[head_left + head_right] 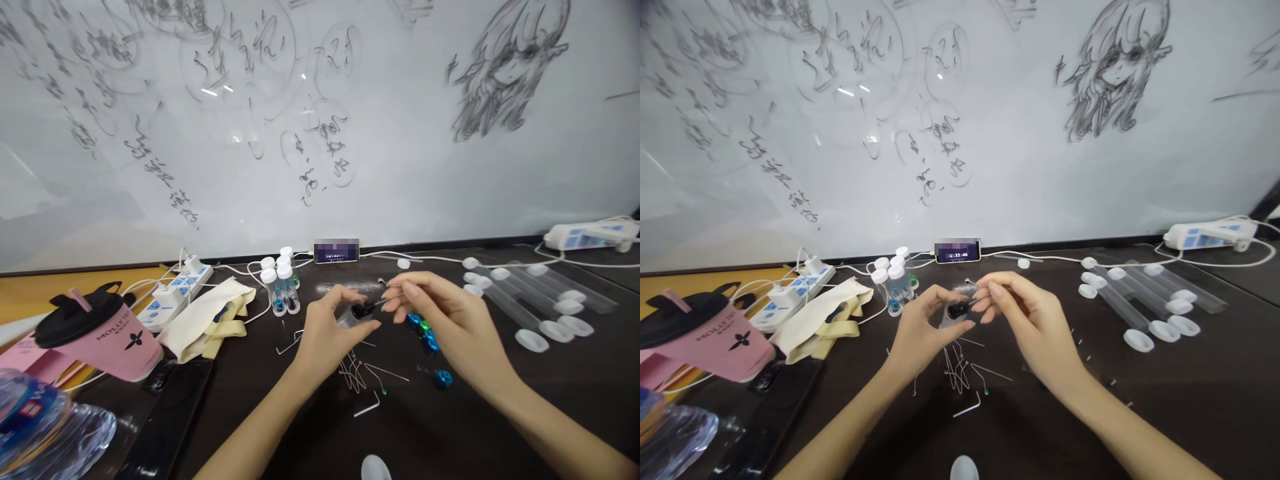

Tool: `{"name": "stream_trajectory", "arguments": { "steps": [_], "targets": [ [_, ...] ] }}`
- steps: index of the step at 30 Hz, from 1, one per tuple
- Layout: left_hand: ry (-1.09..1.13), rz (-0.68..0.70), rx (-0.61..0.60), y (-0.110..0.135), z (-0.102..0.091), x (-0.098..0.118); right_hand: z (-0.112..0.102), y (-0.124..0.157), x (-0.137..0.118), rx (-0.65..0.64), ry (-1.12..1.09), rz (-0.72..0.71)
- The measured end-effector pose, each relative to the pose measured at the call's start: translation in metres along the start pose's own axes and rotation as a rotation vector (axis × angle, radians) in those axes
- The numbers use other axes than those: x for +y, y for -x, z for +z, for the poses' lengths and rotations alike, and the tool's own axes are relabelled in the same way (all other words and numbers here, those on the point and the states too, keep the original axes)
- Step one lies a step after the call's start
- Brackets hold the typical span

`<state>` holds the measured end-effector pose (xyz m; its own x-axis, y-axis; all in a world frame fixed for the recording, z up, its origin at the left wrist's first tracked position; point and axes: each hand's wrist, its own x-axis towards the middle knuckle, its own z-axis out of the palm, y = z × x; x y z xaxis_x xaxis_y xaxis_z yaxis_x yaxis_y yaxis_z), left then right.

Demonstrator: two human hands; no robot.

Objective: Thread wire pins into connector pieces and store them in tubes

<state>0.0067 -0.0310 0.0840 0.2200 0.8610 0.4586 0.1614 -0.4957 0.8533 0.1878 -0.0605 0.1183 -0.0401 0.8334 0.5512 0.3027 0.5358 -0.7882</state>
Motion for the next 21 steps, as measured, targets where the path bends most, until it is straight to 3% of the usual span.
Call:
{"name": "stream_trajectory", "arguments": {
  "steps": [4, 8, 15, 21],
  "targets": [
    [-0.045, 0.025, -0.042, 0.001, -0.002, 0.006, -0.003, 0.007, 0.003, -0.028, 0.427, -0.34],
    [-0.099, 0.064, -0.001, 0.002, -0.004, 0.014, 0.001, 0.015, 0.008, -0.074, 0.604, -0.56],
    [-0.201, 0.091, 0.075, 0.002, -0.011, 0.017, 0.004, 0.012, 0.005, -0.094, 0.615, -0.53],
    [-0.299, 0.249, 0.058, 0.004, -0.01, 0.013, 0.005, 0.011, 0.003, -0.229, 0.596, -0.431]
  ]
}}
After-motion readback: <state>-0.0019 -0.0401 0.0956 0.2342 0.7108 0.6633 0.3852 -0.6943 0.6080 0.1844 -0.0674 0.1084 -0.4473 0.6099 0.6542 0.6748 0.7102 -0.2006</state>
